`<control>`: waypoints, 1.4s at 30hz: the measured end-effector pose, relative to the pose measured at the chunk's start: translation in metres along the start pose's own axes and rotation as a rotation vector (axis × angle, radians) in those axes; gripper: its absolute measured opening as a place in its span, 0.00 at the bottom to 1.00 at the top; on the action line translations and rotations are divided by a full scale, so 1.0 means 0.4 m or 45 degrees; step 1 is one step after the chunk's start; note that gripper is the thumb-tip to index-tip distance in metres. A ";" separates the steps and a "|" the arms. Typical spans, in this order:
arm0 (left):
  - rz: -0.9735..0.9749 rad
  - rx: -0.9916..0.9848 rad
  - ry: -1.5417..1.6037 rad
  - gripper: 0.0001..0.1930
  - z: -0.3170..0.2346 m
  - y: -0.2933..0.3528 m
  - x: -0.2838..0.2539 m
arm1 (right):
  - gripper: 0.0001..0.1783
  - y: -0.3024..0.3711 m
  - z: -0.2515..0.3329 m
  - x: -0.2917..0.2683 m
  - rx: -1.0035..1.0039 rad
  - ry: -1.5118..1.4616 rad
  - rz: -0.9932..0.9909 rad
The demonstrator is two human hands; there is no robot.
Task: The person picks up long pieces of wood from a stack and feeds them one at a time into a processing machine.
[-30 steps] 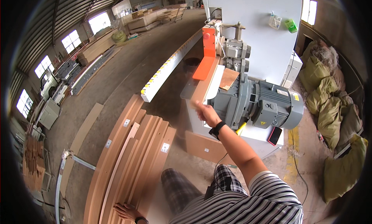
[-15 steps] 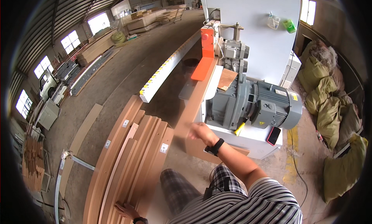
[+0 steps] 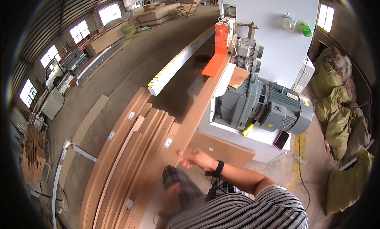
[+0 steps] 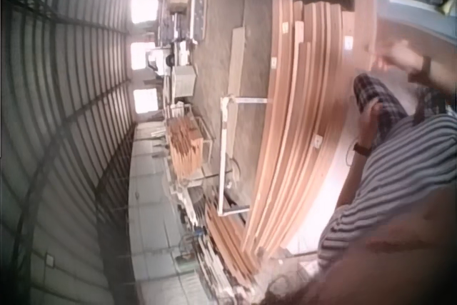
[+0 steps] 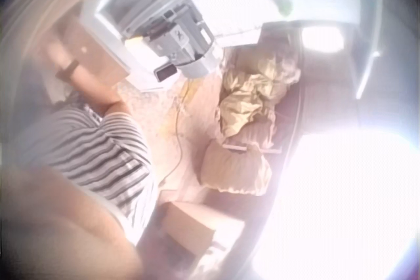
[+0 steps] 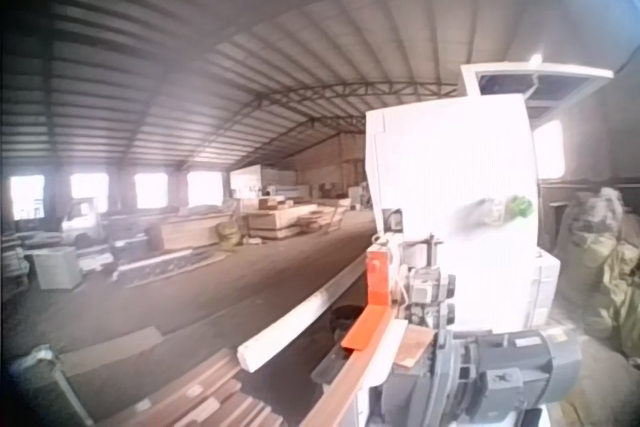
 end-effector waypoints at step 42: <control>-0.166 0.107 0.977 0.41 0.003 0.069 -0.019 | 0.21 -0.014 0.021 -0.016 -0.047 -0.072 -0.179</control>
Point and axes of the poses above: each hand's wrist, its own y-axis away from the middle knuckle, its own x-axis out of the palm, z = x × y, the point moved 3 cm from there along -y, towards the middle knuckle, and after that the axes turned 4 degrees about z, right-handed, at the moved point
